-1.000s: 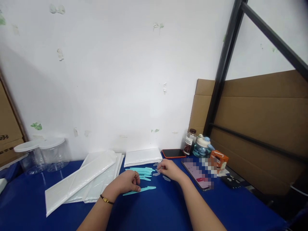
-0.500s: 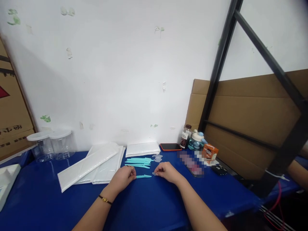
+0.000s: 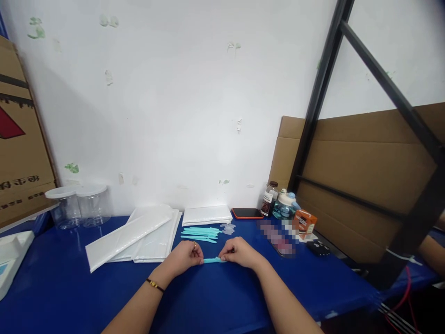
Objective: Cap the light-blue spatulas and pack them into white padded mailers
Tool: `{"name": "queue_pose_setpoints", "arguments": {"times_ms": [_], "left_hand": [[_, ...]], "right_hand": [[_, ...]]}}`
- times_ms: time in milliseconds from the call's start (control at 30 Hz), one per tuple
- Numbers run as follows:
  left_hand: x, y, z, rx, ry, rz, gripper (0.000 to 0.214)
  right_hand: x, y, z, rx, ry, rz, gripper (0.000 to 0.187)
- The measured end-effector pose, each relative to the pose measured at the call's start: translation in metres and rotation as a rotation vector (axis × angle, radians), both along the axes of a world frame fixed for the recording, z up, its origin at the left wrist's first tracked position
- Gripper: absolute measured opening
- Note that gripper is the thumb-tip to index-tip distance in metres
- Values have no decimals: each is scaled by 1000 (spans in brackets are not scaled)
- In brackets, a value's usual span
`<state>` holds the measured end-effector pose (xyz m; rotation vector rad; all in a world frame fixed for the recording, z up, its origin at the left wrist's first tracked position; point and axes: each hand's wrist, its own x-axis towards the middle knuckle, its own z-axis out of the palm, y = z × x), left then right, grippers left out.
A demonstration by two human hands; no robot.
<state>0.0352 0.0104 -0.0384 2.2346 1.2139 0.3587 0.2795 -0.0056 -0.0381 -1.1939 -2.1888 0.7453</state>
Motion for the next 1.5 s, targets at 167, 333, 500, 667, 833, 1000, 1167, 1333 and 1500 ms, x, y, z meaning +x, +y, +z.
{"name": "queue_pose_setpoints", "arguments": {"times_ms": [167, 333, 500, 667, 833, 1000, 1167, 1333, 1500], "left_hand": [[-4, 12, -5, 314, -3, 105, 33], [-2, 15, -7, 411, 113, 110, 34], [3, 12, 2, 385, 158, 145, 23], [4, 12, 6, 399, 164, 111, 24], [4, 14, 1, 373, 111, 95, 27], [5, 14, -3, 270, 3, 146, 30], [6, 10, 3, 179, -158, 93, 42], [6, 5, 14, 107, -118, 2, 48], [7, 6, 13, 81, -85, 7, 51]], "right_hand": [[40, 8, 1, 67, 75, -278, 21], [48, 14, -9, 51, -6, -274, 20], [33, 18, -13, 125, -68, -210, 12], [19, 23, -12, 188, -73, -163, 14], [7, 28, -15, 149, -30, -144, 14], [10, 27, -13, 142, 36, -181, 13], [8, 20, -3, 176, 130, -201, 16], [-1, 13, 7, 297, 154, -151, 17], [-6, 11, 7, 284, 122, -88, 19]]}}
